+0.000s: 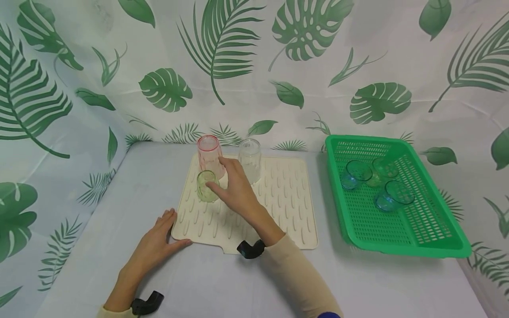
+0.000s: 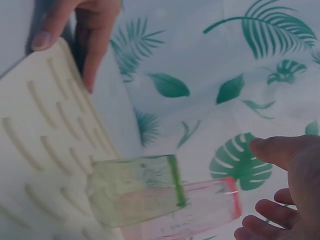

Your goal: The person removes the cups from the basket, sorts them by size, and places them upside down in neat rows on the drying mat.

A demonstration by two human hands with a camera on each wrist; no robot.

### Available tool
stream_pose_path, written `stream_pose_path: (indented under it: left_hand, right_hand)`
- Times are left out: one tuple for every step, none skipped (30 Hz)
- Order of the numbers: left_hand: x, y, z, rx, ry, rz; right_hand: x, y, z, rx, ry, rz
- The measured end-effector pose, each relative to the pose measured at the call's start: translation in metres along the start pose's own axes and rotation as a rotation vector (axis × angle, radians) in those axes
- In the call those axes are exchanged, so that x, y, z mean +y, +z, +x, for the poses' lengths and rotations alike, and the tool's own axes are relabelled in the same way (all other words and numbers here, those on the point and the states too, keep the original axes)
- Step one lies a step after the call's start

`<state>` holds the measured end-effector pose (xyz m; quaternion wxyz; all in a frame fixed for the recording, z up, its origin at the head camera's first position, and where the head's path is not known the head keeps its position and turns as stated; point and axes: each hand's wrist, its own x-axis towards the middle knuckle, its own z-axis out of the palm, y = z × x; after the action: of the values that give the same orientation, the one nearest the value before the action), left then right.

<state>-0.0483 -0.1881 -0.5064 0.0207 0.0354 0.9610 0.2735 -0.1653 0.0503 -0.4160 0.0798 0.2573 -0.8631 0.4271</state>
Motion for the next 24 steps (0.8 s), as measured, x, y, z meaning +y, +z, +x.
stream_pose_path:
  left_hand:
    - [0.000, 0.000, 0.000, 0.000, 0.001, -0.003]
    - [0.000, 0.000, 0.000, -0.001, 0.000, -0.005]
    - [0.000, 0.001, 0.000, -0.003, -0.001, -0.008]
    - [0.000, 0.001, 0.000, -0.003, -0.002, -0.009]
    - [0.000, 0.001, 0.000, -0.004, -0.002, -0.009]
    - [0.000, 0.001, 0.000, -0.004, -0.004, -0.009]
    - [0.000, 0.001, 0.000, -0.005, -0.006, -0.009]
    - [0.000, 0.001, 0.000, -0.005, -0.007, -0.008]
    - [0.000, 0.001, 0.000, -0.006, -0.009, -0.008]
    - [0.000, 0.001, 0.000, -0.006, -0.010, -0.007]
    - [0.000, 0.001, 0.000, -0.006, -0.011, -0.006]
    - [0.000, 0.001, 0.000, -0.007, -0.011, -0.006]
    - [0.000, 0.001, 0.000, -0.007, -0.011, -0.006]
    - [0.000, 0.001, 0.000, -0.008, -0.010, -0.006]
    - [0.000, 0.001, 0.000, -0.009, -0.009, -0.006]
    - [0.000, 0.001, 0.000, -0.010, -0.009, -0.006]
    - [0.000, 0.001, 0.000, -0.010, -0.008, -0.008]
    - [0.000, 0.001, 0.000, -0.010, -0.007, -0.009]
    - [0.000, 0.001, 0.000, -0.010, -0.006, -0.010]
    - [0.000, 0.001, 0.000, -0.010, -0.005, -0.012]
    - [0.000, 0.001, 0.000, -0.008, -0.005, -0.014]
    - [0.000, 0.001, -0.001, -0.006, -0.004, -0.016]
    - [0.000, 0.001, -0.001, -0.004, -0.002, -0.017]
    - [-0.001, 0.001, -0.001, -0.003, -0.001, -0.018]
  right_hand:
    - [-0.002, -0.004, 0.000, 0.001, 0.003, -0.001]
    - [-0.005, -0.008, -0.001, 0.003, 0.008, -0.003]
    - [-0.007, -0.012, -0.002, 0.007, 0.007, -0.006]
    - [-0.009, -0.016, -0.002, 0.013, 0.007, -0.007]
    - [-0.010, -0.020, -0.003, 0.019, 0.005, -0.007]
    - [-0.012, -0.024, -0.004, 0.027, 0.001, -0.007]
    - [-0.013, -0.028, -0.005, 0.037, -0.006, -0.007]
    - [-0.013, -0.032, -0.006, 0.048, -0.014, -0.004]
    - [-0.014, -0.037, -0.007, 0.058, -0.020, -0.003]
    - [-0.015, -0.041, -0.008, 0.069, -0.026, -0.001]
    - [-0.015, -0.045, -0.009, 0.079, -0.032, 0.002]
    - [-0.016, -0.049, -0.010, 0.089, -0.035, 0.005]
    - [-0.016, -0.053, -0.011, 0.098, -0.041, 0.008]
    - [-0.017, -0.057, -0.012, 0.107, -0.041, 0.007]
    - [-0.017, -0.061, -0.014, 0.116, -0.039, 0.004]
    - [-0.018, -0.065, -0.015, 0.125, -0.040, -0.001]
    - [-0.018, -0.069, -0.016, 0.133, -0.039, -0.007]
    - [-0.018, -0.073, -0.017, 0.143, -0.038, -0.015]
    - [-0.018, -0.077, -0.018, 0.153, -0.041, -0.023]
    - [-0.018, -0.081, -0.018, 0.162, -0.041, -0.034]
    - [-0.019, -0.085, -0.019, 0.173, -0.048, -0.042]
    - [-0.019, -0.089, -0.020, 0.182, -0.056, -0.051]
    - [-0.018, -0.092, -0.021, 0.192, -0.062, -0.060]
    - [-0.018, -0.095, -0.021, 0.200, -0.068, -0.070]
